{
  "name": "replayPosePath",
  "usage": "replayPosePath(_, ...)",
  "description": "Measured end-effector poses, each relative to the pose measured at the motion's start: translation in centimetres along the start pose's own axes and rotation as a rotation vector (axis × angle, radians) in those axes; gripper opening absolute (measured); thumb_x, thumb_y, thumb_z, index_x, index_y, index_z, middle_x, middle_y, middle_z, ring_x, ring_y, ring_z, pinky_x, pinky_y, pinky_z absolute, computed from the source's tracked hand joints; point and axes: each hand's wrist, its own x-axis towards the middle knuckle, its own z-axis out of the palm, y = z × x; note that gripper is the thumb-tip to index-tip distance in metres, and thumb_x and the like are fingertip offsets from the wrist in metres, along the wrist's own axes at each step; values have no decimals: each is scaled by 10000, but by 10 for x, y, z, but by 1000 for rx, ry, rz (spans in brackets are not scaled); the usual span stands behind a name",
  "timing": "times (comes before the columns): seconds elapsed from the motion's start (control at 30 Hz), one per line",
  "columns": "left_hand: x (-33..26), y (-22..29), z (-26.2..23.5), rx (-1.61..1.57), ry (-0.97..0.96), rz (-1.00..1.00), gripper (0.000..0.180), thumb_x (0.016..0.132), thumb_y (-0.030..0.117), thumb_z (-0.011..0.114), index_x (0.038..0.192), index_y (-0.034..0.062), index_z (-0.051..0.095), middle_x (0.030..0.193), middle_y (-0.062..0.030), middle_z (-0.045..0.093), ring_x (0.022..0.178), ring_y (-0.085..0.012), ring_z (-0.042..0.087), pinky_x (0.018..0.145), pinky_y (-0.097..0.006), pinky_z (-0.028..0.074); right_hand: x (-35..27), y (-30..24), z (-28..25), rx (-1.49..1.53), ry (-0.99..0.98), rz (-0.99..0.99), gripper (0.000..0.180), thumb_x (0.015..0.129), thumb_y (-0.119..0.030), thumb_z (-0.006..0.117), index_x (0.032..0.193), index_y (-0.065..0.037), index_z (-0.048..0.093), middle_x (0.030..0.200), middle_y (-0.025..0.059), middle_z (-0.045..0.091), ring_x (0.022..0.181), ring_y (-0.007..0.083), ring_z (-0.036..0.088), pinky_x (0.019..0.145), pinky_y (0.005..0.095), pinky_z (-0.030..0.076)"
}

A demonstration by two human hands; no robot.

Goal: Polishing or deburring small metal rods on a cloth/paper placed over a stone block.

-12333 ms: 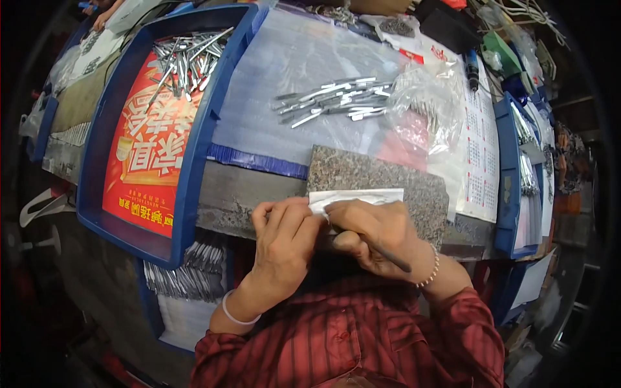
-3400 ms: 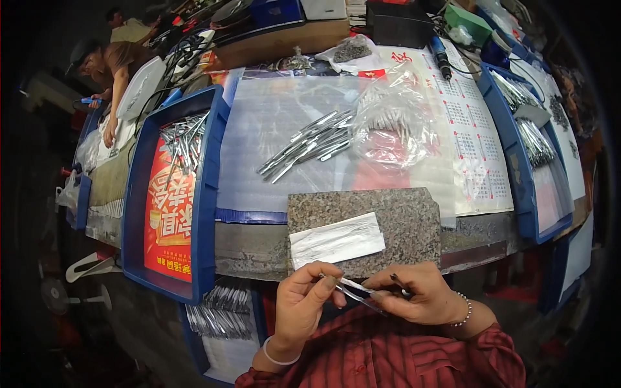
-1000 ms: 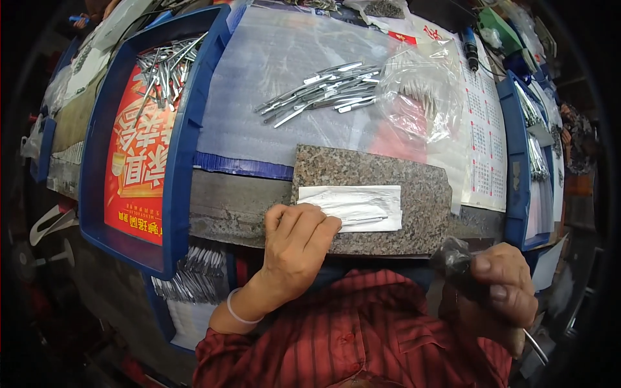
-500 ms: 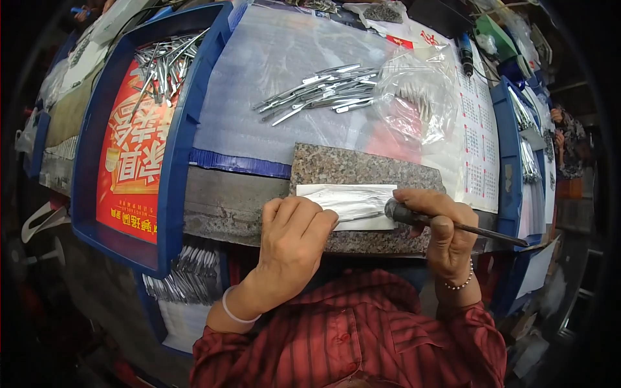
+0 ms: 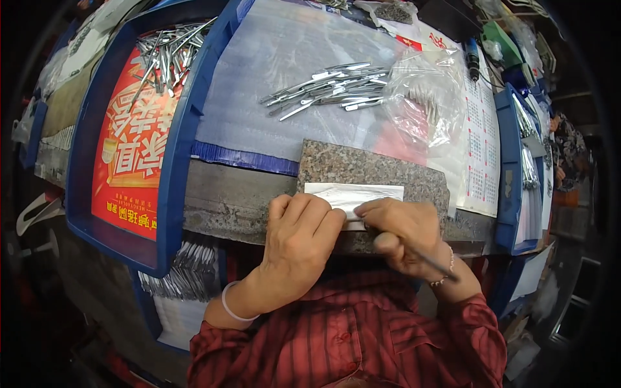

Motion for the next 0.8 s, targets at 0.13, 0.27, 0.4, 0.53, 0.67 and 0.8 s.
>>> replayPosePath(0.13,-6,-3,-3,40,17,-16,197,754,60,656,948,62,620,866,-57,551,859,-241,546,799,-386,363,4,7,7,36,119,-40,140,887,-158,644,914,-26,606,775,128,630,596,304,632,511,371,494)
replayPosePath(0.27,-16,-10,-12,86,36,-49,184,767,96,603,948,62,602,927,-65,544,955,-234,546,845,-396,352,4,5,6,79,114,-11,153,898,-168,631,915,-17,608,801,143,645,631,311,649,526,360,506)
replayPosePath(0.4,-17,-13,-12,76,31,-38,179,756,74,617,933,64,586,940,-73,541,959,-240,545,849,-402,349,0,-19,-11,-22,241,-247,217,835,-138,684,972,18,624,919,175,681,701,286,684,543,327,528)
replayPosePath(0.53,-15,-6,-18,37,14,-66,193,784,86,582,975,59,579,971,-78,538,991,-247,537,869,-414,343,28,-21,21,-6,32,-149,206,829,-189,704,946,-44,618,820,116,648,636,275,648,517,332,496)
replayPosePath(0.67,-17,-12,-14,48,23,-79,177,790,88,592,964,55,590,958,-78,541,980,-247,537,865,-411,347,29,-13,21,113,72,-58,165,905,-195,644,952,-39,617,802,114,632,630,294,635,545,350,499)
replayPosePath(0.8,-17,-9,-14,40,52,-80,193,745,31,693,919,64,615,901,-65,566,923,-252,568,838,-391,355,2,-15,2,256,210,142,380,1007,-340,475,1023,-1,646,908,157,678,675,262,668,594,325,515)
